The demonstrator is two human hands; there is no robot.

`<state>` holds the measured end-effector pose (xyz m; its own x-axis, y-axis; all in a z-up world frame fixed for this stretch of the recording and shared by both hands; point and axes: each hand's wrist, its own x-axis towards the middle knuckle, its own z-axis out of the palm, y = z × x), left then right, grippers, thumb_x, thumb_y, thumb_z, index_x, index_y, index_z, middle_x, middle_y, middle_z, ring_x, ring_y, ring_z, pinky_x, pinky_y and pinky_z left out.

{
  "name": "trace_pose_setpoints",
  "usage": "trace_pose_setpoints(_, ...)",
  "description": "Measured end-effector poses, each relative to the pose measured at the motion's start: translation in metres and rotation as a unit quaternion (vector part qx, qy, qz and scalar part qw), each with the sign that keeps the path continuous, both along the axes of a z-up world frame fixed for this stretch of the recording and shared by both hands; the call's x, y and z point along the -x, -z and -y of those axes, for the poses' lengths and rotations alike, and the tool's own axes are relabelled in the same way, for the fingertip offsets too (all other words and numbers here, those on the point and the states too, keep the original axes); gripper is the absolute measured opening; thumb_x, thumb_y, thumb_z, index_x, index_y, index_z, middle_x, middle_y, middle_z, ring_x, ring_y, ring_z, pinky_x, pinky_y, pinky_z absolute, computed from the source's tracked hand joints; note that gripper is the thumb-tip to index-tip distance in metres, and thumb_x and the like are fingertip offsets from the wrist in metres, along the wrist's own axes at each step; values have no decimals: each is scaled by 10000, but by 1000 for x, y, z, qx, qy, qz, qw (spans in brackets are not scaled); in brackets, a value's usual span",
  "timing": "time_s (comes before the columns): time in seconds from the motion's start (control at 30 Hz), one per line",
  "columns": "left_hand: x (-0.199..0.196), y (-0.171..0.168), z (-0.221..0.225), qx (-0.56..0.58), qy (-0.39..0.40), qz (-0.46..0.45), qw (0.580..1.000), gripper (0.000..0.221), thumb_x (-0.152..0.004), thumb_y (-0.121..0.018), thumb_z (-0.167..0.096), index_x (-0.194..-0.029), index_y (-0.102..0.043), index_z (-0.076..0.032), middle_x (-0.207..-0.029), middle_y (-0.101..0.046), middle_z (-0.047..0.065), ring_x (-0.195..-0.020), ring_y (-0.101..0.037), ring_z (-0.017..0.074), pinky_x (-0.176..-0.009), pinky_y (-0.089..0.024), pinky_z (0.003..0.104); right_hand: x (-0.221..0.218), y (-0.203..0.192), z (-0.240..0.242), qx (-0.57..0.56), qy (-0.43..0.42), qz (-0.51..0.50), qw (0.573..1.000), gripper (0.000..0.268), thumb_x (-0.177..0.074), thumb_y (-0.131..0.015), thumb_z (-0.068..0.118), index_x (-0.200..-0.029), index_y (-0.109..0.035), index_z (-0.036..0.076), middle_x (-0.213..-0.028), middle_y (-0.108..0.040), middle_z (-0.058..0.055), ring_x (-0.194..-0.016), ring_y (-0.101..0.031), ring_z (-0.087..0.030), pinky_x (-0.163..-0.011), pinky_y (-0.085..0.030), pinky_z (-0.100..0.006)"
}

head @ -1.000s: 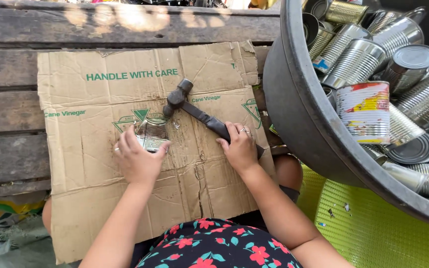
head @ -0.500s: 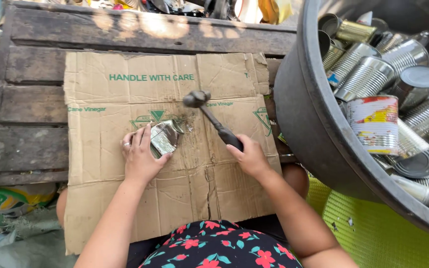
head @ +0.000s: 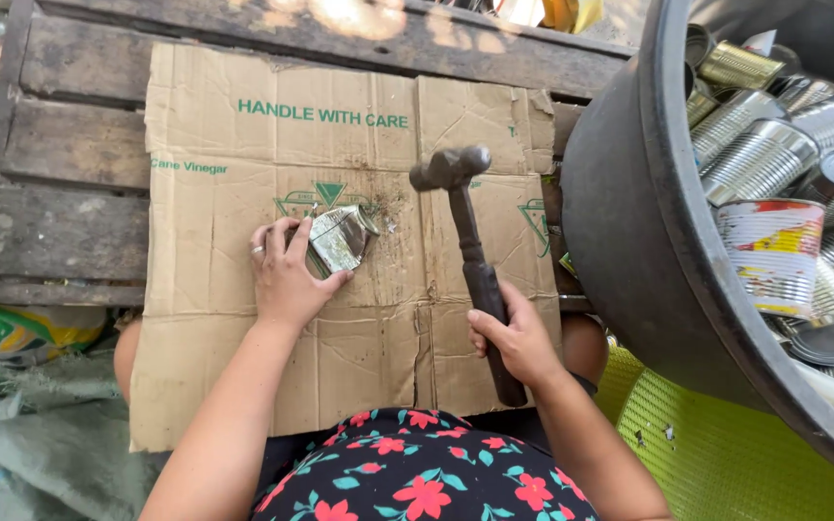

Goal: Crushing metal cans with a hammer on a cardboard surface for recycling

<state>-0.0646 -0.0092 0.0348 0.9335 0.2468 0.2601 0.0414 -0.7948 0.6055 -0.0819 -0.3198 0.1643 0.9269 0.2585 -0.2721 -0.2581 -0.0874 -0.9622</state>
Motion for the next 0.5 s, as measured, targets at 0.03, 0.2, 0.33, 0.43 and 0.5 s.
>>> trace_pose_setpoints(0.03, 4, -2, -1, 1, -1, -4, 1000, 1007, -548, -917, -542, -1397, -633, -81, -1336, -513, 80, -1325, -374, 398, -1161, -339, 519, 2, -7, -5, 1, -1, -4, 1000, 209, -916, -657, 20, -1105, -581, -27, -574, -537, -120, -456, -575, -197, -408, -541, -332)
trace_pose_setpoints(0.2, 2, -7, 1, 8, -25, -11, 1000, 969, -515, -926, -518, -1359, -676, -113, -1314, -560, 24, -1309, -394, 371, -1153, -359, 489, 5, -32, -32, 169, -49, 114, 978, 391, -848, -766, 140, -1220, -678, 57, -551, -637, -141, -471, -614, -196, -433, -542, -322)
trace_pose_setpoints(0.33, 4, -18, -1, 16, -26, -17, 999, 946, -512, -939, -470, -1346, -682, -106, -1322, -563, 13, -1305, -392, 368, -1154, -360, 481, 7, -6, -42, 246, -77, 90, 962, 424, -814, -807, 181, -1220, -705, 112, -634, -665, -187, -525, -650, -255, -429, -544, -353)
trace_pose_setpoints(0.43, -2, -17, 1, 29, -20, -7, 999, 940, -499, -949, -481, -1322, -694, -106, -1307, -576, 8, -1297, -400, 378, -1159, -355, 478, 8, -14, -47, 307, -102, 113, 939, 423, -828, -804, 254, -1214, -692, 125, -772, -715, -237, -709, -714, -425, -570, -530, -479)
trace_pose_setpoints(0.5, 3, -16, 0, 23, -28, -1, 999, 924, -506, -932, -478, -1317, -690, -107, -1298, -585, -4, -1311, -403, 366, -1158, -347, 483, 12, -35, -50, 305, -95, 142, 937, 464, -823, -804, 257, -1245, -671, 119, -808, -712, -256, -756, -704, -448, -641, -524, -493)
